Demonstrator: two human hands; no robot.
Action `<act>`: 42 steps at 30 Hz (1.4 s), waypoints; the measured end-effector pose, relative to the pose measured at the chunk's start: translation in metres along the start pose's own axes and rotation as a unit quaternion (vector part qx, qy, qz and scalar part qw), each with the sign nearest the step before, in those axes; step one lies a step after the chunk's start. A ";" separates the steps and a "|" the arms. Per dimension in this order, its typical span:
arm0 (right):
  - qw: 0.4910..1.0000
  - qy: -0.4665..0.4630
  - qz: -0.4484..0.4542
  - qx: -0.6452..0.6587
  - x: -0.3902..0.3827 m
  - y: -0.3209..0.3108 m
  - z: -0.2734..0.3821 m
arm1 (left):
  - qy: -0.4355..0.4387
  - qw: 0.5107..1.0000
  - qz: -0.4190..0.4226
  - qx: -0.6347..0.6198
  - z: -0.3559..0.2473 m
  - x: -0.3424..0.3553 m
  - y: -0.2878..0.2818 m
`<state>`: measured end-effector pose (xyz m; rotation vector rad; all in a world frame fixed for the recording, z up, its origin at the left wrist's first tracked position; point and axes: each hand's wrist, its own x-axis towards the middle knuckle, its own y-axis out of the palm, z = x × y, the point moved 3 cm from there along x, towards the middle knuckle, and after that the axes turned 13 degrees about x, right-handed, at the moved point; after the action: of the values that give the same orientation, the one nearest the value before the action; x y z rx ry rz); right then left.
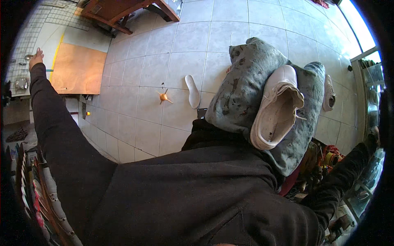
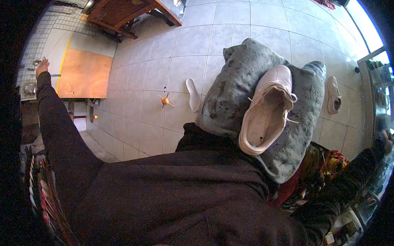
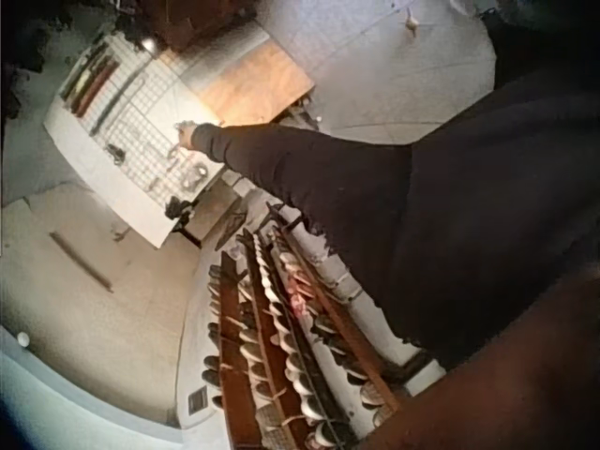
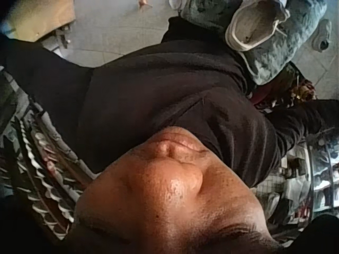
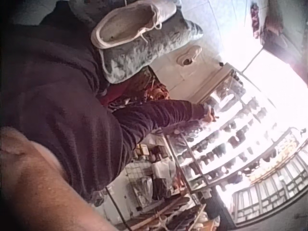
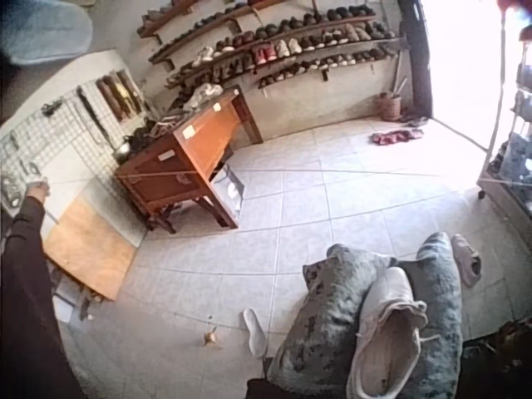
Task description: Using a small tool to repair the sole of a white sneaker.
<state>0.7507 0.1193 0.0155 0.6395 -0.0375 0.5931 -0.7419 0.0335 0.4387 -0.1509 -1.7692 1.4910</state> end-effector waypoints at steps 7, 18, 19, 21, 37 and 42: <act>0.985 0.040 0.065 -0.156 -0.019 0.018 -0.031 | -0.037 0.999 -0.010 0.020 0.037 0.007 -0.023; 0.865 0.122 0.414 -0.256 -0.144 0.162 -0.024 | -0.162 0.941 0.255 0.153 0.012 -0.065 0.179; 0.820 0.063 0.488 -0.291 -0.172 0.189 -0.022 | -0.166 0.919 0.311 0.176 -0.005 -0.084 0.209; 0.749 -0.126 0.595 -0.263 -0.224 0.242 -0.010 | -0.144 0.849 0.450 0.238 -0.067 -0.141 0.269; 0.728 -0.334 0.581 -0.145 -0.331 0.340 0.067 | 0.332 0.420 0.600 -0.595 -0.611 -0.606 -0.009; 0.776 -0.107 0.574 -0.239 -0.317 0.272 0.062 | 0.264 0.423 0.504 -0.705 -0.549 -0.558 0.034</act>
<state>0.3503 0.0973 0.1484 0.1017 -0.8255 1.6293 -0.0340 0.1606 0.1277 -2.5378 -1.7915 -0.1818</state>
